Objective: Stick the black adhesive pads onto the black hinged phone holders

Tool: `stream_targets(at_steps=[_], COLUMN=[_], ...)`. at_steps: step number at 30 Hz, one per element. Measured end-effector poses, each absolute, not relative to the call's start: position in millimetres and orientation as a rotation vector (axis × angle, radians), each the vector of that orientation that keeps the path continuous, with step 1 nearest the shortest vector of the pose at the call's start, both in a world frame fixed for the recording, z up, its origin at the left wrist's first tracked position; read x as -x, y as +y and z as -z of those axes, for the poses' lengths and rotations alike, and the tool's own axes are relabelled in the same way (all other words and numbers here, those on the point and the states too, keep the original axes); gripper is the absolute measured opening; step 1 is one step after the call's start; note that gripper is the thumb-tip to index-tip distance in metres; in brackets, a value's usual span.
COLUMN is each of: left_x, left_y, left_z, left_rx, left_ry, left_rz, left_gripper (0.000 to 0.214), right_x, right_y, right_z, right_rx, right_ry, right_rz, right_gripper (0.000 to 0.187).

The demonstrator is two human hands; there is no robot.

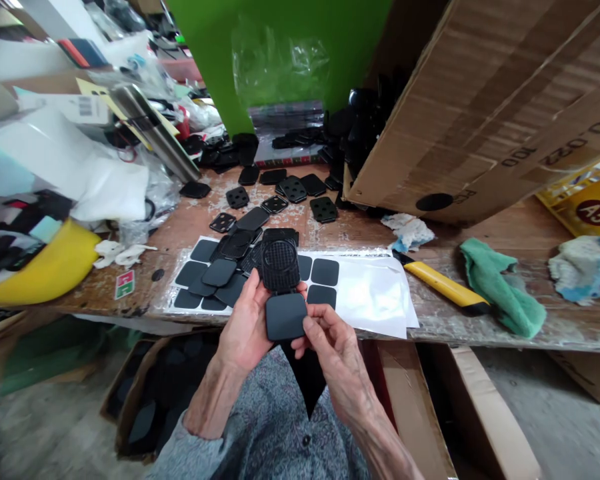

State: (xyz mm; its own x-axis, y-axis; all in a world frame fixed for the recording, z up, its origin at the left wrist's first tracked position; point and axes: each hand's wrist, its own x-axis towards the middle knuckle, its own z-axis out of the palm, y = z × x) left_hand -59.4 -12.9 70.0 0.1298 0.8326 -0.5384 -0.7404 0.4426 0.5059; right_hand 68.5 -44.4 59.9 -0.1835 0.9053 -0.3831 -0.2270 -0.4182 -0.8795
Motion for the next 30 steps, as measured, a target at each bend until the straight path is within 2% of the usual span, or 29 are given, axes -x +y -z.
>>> stream_targets(at_steps=[6, 10, 11, 13, 15, 18, 21, 23, 26, 30], left_x=[67.4, 68.5, 67.8, 65.8, 64.3, 65.0, 66.5, 67.1, 74.8, 116.0], left_y=[-27.3, -42.4, -45.7, -51.1, -54.5, -57.0, -58.6, -59.6, -57.4, -33.7], left_z=[-71.1, -64.9, -63.0, -59.5, -57.7, -59.9, -67.5, -73.3, -80.2, -81.9], left_rx=[-0.365, -0.507, -0.526, -0.559, -0.558, -0.51, -0.485, -0.542, -0.778, -1.22], left_ry=[0.872, 0.976, 1.001, 1.027, 1.045, 1.072, 1.139, 1.134, 1.132, 1.66], left_rz=[-1.18, -1.156, -1.161, -1.172, -1.185, -1.209, -1.242, -1.225, -1.07, -0.958], left_gripper=[0.035, 0.041, 0.04, 0.036, 0.032, 0.028, 0.03, 0.03, 0.034, 0.043], right_x=[-68.8, -68.3, -67.3, -65.4, -66.2, -75.7, -85.1, -82.8, -66.1, -38.1], right_y=[-45.9, -49.1, -50.9, -55.2, -58.9, -58.9, -52.5, -48.5, -45.8, -39.4], right_z=[-60.4, -54.0, -50.4, -41.1, -30.7, -19.7, -22.3, -30.8, -43.0, -42.2], right_rx=[1.238, 1.263, 1.328, 1.445, 1.354, 1.074, 1.291, 1.434, 1.422, 1.215], right_ry=[-0.835, -1.041, -1.167, -1.478, -1.823, -2.186, -1.938, -1.621, -1.209, -0.897], right_rz=[-1.687, -1.665, -1.563, -1.159, -0.735, -0.548, -0.731, -1.064, -1.512, -1.744], right_gripper=[0.03, 0.029, 0.031, 0.039, 0.05, 0.061, 0.056, 0.049, 0.047, 0.034])
